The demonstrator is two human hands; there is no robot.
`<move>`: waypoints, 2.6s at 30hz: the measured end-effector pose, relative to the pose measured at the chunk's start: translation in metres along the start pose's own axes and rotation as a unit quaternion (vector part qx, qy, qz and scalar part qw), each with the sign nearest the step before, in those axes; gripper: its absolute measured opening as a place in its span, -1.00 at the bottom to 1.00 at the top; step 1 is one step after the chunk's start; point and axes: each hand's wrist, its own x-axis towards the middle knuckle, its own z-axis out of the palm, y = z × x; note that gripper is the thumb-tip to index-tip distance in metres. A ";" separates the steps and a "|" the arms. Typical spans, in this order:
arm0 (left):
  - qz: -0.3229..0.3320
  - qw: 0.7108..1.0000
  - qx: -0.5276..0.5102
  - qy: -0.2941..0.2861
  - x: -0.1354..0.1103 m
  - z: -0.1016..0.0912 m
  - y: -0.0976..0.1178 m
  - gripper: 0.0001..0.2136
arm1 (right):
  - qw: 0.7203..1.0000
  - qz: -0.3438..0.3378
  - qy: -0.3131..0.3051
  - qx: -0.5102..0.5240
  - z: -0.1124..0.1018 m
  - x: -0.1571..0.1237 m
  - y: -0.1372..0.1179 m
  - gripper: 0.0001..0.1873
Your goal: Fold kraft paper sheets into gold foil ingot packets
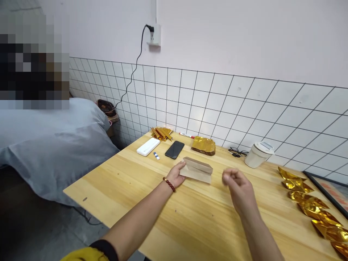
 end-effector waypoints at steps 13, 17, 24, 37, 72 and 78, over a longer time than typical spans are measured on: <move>0.000 0.991 0.118 -0.068 -0.006 0.000 -0.004 -0.77 | 0.984 0.125 -0.088 0.088 0.021 -0.014 0.060 -0.55; -0.004 0.989 0.134 -0.060 -0.008 0.001 -0.003 -0.79 | 0.982 0.133 -0.062 0.122 0.022 -0.013 0.056 -0.55; -0.012 0.990 0.134 -0.044 -0.009 0.002 -0.002 -0.81 | 0.978 0.133 -0.050 0.156 0.020 -0.015 0.063 -0.65; 0.004 0.986 0.166 -0.020 -0.013 0.003 -0.003 -0.70 | 0.976 0.127 -0.052 0.171 0.019 -0.016 0.069 -0.68; 0.008 0.990 0.141 -0.009 -0.018 0.006 0.000 -0.68 | 0.971 0.165 -0.026 0.174 0.016 -0.018 0.068 -0.64; 0.012 0.996 0.084 0.001 -0.014 0.004 0.000 -0.78 | 0.962 0.167 -0.020 0.216 0.015 -0.016 0.067 -0.67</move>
